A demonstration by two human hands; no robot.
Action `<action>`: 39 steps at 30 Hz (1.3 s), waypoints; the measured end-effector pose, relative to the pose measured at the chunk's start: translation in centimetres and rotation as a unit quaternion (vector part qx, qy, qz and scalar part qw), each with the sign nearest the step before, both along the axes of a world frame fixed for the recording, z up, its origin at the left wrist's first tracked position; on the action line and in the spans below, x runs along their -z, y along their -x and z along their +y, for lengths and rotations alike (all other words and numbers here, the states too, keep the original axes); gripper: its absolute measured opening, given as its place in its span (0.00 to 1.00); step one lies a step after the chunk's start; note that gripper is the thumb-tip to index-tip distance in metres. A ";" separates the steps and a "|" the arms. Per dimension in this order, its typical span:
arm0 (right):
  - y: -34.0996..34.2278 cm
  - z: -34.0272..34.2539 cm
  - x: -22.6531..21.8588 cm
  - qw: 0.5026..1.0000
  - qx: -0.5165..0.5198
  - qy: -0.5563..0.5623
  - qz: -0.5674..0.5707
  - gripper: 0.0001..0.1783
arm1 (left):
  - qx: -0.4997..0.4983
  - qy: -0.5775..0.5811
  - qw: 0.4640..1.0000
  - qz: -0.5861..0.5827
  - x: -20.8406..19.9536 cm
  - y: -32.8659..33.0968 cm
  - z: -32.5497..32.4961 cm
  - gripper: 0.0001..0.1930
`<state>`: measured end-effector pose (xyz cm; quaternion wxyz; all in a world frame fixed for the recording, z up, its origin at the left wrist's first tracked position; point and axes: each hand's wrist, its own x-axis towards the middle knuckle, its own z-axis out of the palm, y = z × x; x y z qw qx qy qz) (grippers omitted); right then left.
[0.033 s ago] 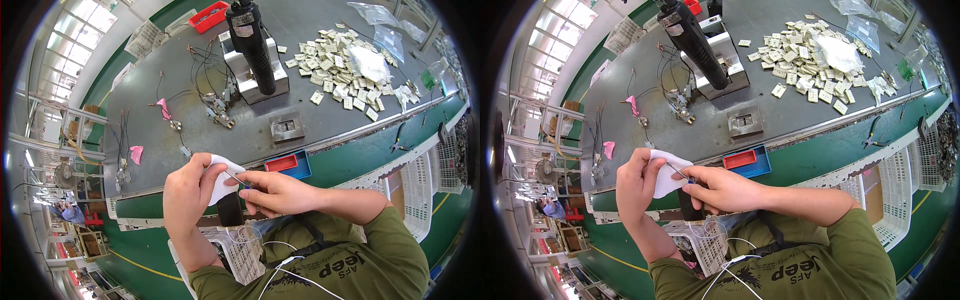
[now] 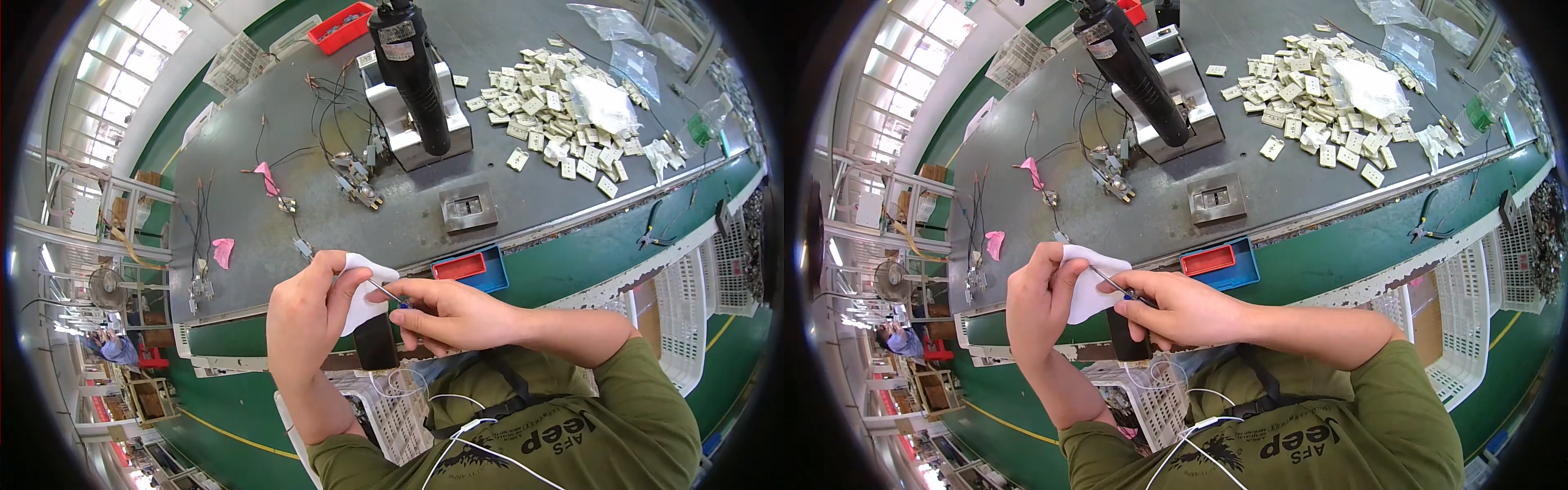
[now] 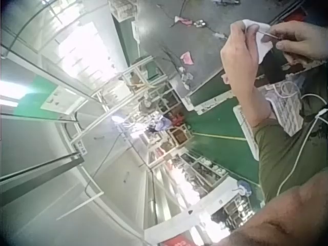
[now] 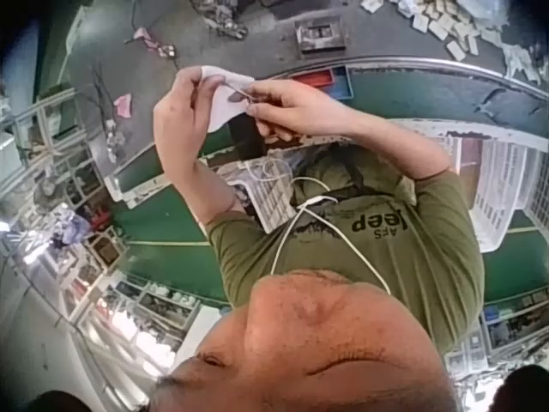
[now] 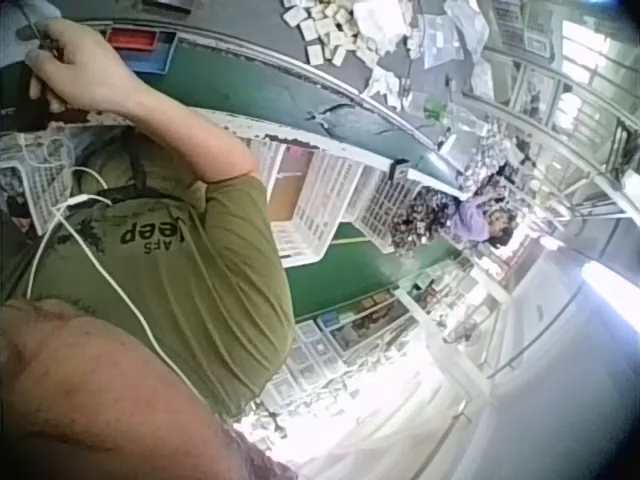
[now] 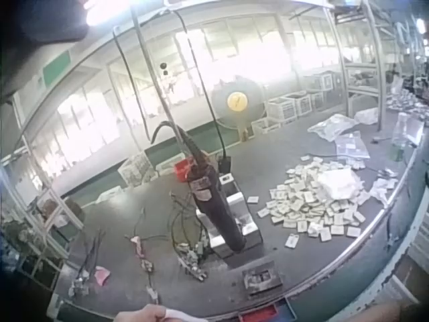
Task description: Applying a substance from a tube onto electronic parts and cleaning or wrapping them with a white cloth at a factory workbench.
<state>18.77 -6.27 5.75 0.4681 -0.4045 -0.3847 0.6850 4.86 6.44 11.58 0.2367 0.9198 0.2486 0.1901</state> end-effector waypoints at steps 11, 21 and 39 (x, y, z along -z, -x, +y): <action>1.9 0.3 1.8 0.986 0.154 -0.048 -0.033 0.15 | 0.083 -0.188 0.978 -0.020 1.4 0.5 -1.2 0.14; 2.3 0.7 2.5 0.911 0.280 -0.205 -0.222 0.16 | 0.017 0.017 0.992 -0.125 0.1 1.8 -2.1 0.22; -1.9 0.4 2.6 0.834 0.270 -0.405 -0.259 0.32 | 0.059 0.124 0.975 -0.176 4.1 1.2 -2.2 0.04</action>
